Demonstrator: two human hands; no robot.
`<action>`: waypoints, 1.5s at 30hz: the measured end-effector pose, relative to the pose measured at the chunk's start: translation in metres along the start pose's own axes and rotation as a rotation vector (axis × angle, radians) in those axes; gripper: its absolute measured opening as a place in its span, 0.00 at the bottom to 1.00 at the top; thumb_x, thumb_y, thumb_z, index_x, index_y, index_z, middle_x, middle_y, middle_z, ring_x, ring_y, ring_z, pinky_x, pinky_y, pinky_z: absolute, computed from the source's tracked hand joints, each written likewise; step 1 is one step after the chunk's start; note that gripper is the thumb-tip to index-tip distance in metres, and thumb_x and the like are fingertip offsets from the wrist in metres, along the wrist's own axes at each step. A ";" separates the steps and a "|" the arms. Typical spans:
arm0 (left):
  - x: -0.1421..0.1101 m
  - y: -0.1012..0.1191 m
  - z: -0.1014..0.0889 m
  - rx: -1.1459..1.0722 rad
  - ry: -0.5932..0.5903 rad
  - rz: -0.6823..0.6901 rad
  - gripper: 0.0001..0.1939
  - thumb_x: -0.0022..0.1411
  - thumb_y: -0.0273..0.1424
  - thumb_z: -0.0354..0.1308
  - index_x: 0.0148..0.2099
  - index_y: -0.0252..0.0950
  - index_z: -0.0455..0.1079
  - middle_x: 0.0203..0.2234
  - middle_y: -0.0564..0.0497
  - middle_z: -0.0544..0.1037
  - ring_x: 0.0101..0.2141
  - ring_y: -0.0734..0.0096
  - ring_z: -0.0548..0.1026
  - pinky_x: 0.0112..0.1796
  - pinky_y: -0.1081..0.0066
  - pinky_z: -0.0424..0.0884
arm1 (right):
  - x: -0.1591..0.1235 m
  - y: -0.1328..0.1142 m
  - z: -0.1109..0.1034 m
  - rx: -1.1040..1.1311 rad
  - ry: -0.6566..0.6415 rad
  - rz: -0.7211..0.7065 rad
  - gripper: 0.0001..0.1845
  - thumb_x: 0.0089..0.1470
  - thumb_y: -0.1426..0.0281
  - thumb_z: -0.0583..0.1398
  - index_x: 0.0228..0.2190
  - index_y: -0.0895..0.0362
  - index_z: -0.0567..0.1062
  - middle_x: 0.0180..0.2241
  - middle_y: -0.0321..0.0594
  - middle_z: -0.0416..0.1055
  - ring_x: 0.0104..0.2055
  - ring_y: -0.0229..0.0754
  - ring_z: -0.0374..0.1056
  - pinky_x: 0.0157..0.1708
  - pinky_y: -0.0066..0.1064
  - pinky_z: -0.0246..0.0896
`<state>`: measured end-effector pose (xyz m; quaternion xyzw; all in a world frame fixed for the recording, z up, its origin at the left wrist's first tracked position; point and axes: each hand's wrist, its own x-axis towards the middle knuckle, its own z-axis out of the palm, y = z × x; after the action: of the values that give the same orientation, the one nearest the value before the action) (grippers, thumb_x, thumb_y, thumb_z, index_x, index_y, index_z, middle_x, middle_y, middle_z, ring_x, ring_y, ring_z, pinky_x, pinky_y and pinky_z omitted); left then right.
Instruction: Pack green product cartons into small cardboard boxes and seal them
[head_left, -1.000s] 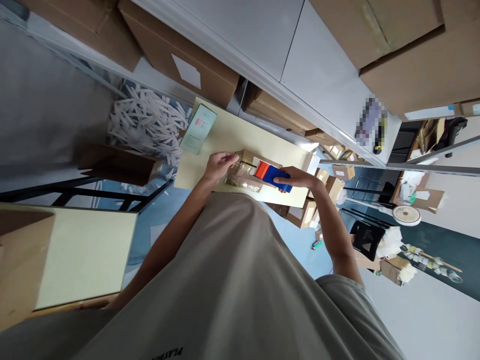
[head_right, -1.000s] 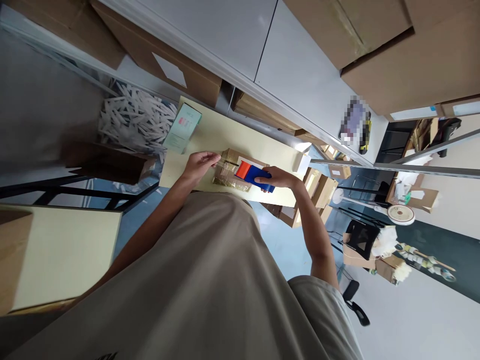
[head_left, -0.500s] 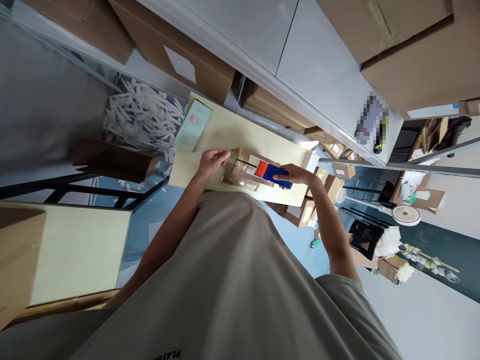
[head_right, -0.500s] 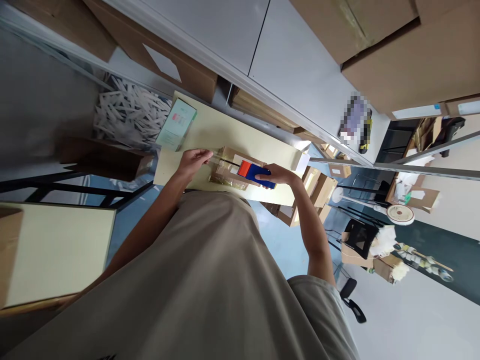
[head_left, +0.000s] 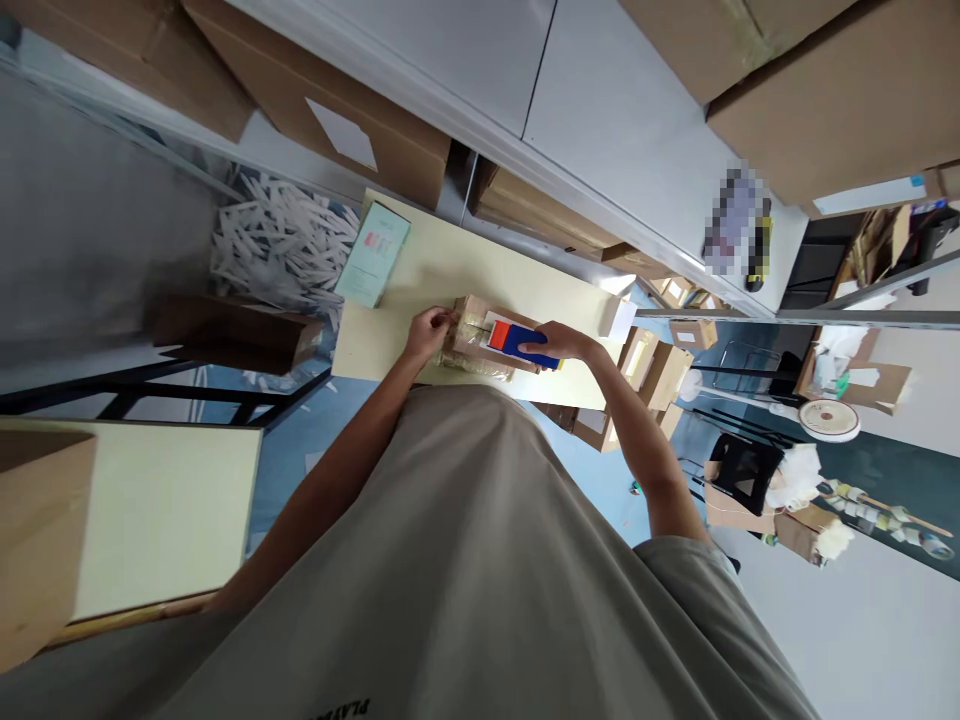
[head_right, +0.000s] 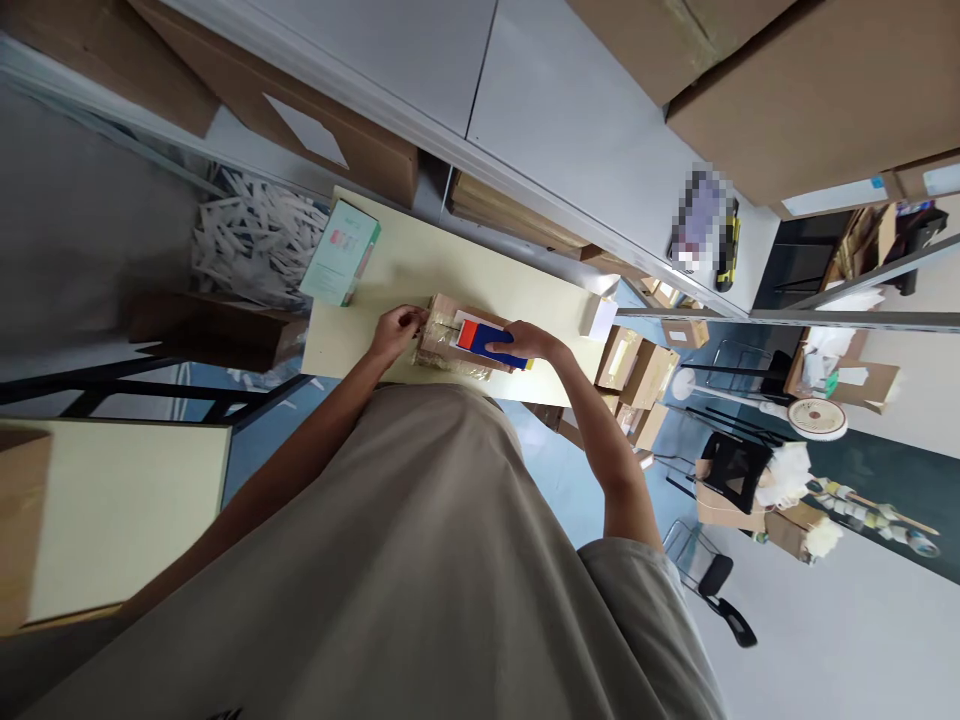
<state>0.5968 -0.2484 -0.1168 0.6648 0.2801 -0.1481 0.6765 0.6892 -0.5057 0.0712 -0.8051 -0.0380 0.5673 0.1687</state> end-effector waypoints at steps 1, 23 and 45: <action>-0.002 0.003 0.000 0.092 0.025 0.061 0.18 0.63 0.45 0.70 0.46 0.35 0.82 0.37 0.44 0.84 0.41 0.61 0.81 0.48 0.65 0.77 | 0.000 0.000 0.001 -0.022 0.017 -0.005 0.25 0.64 0.49 0.74 0.39 0.59 0.80 0.33 0.47 0.85 0.31 0.46 0.82 0.31 0.32 0.74; -0.037 0.037 0.042 0.766 -0.205 0.585 0.41 0.82 0.54 0.39 0.82 0.34 0.64 0.83 0.40 0.55 0.84 0.43 0.41 0.79 0.43 0.40 | -0.016 0.055 -0.011 0.214 -0.152 -0.193 0.32 0.54 0.41 0.77 0.36 0.59 0.84 0.26 0.44 0.83 0.30 0.48 0.82 0.32 0.34 0.77; -0.033 0.035 0.047 0.939 -0.157 0.516 0.47 0.79 0.61 0.40 0.83 0.34 0.60 0.84 0.36 0.51 0.83 0.37 0.45 0.80 0.42 0.40 | 0.019 0.123 0.059 -0.098 0.377 0.091 0.12 0.68 0.66 0.69 0.45 0.63 0.84 0.38 0.61 0.84 0.52 0.67 0.82 0.46 0.46 0.74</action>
<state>0.5990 -0.2980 -0.0711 0.9297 -0.0398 -0.1357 0.3401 0.6254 -0.6030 -0.0021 -0.9053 0.0032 0.4109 0.1076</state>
